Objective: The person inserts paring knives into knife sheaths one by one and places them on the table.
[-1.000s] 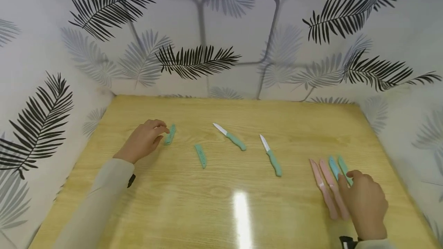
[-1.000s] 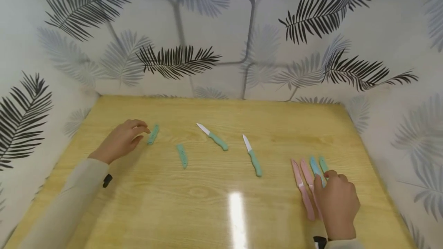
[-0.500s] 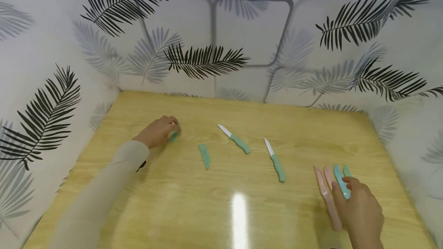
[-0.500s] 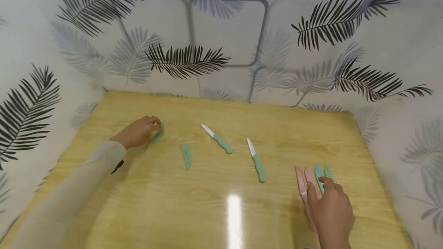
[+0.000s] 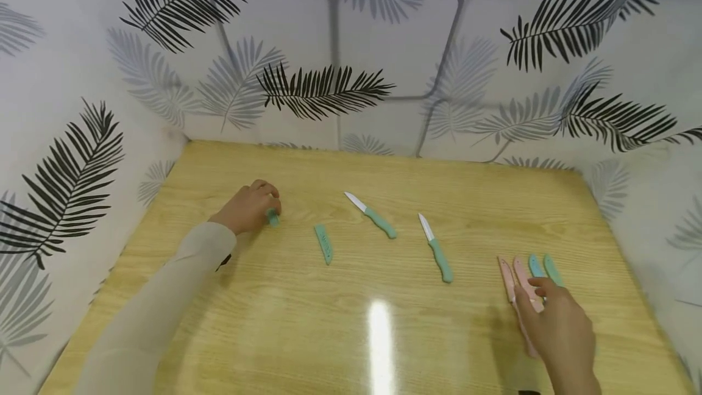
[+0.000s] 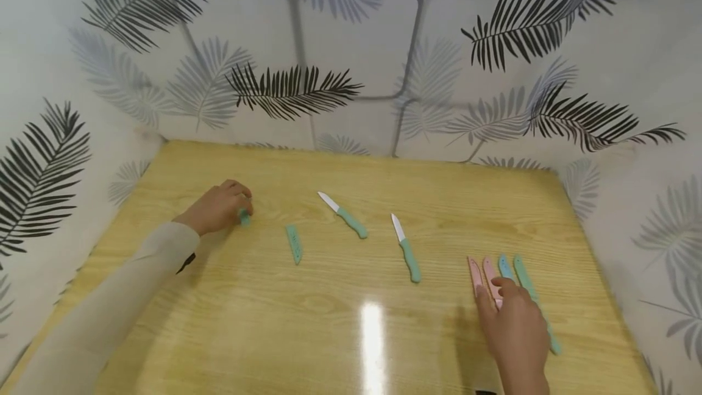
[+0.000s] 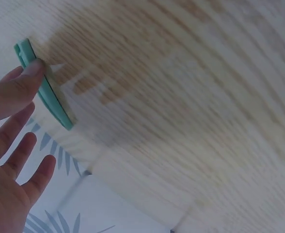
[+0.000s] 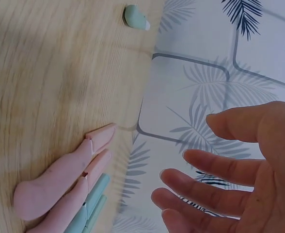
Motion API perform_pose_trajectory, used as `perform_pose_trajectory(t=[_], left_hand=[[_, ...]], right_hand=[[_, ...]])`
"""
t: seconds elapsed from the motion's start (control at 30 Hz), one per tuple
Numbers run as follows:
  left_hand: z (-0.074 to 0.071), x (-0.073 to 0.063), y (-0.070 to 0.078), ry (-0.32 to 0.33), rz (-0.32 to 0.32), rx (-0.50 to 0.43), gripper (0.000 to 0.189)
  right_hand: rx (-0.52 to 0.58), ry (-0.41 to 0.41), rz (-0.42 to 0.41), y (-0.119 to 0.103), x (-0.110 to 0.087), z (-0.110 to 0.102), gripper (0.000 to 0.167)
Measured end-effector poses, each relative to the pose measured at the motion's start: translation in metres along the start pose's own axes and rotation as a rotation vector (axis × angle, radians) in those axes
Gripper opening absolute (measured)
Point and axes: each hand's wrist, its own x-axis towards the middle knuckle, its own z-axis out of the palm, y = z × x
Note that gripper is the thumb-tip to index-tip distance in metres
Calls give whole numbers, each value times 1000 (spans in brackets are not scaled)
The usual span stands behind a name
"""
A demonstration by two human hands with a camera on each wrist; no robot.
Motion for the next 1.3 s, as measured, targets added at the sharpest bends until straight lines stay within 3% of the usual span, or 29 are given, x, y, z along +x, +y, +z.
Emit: perform_pose_trajectory(t=[0.37, 0.6, 0.87, 0.97, 1.1, 1.3], left_hand=[[9, -16, 1, 71, 19, -27, 17], [19, -20, -2, 78, 14, -24, 14], [7, -31, 6, 55, -18, -247, 19], [0, -36, 10, 114, 28, -248, 20], [-8, -40, 17, 223, 98, -167, 22], [-20, -46, 33, 387, 133, -122, 23]], right_hand=[[21, -92, -50, -2, 2, 6, 47], [12, -54, -83, -3, 3, 9, 43], [10, -68, -79, -3, 3, 12, 43], [12, -82, -87, -4, 3, 14, 42], [34, -88, -117, -6, 4, 19, 42], [39, -100, -122, -12, 6, 28, 41]])
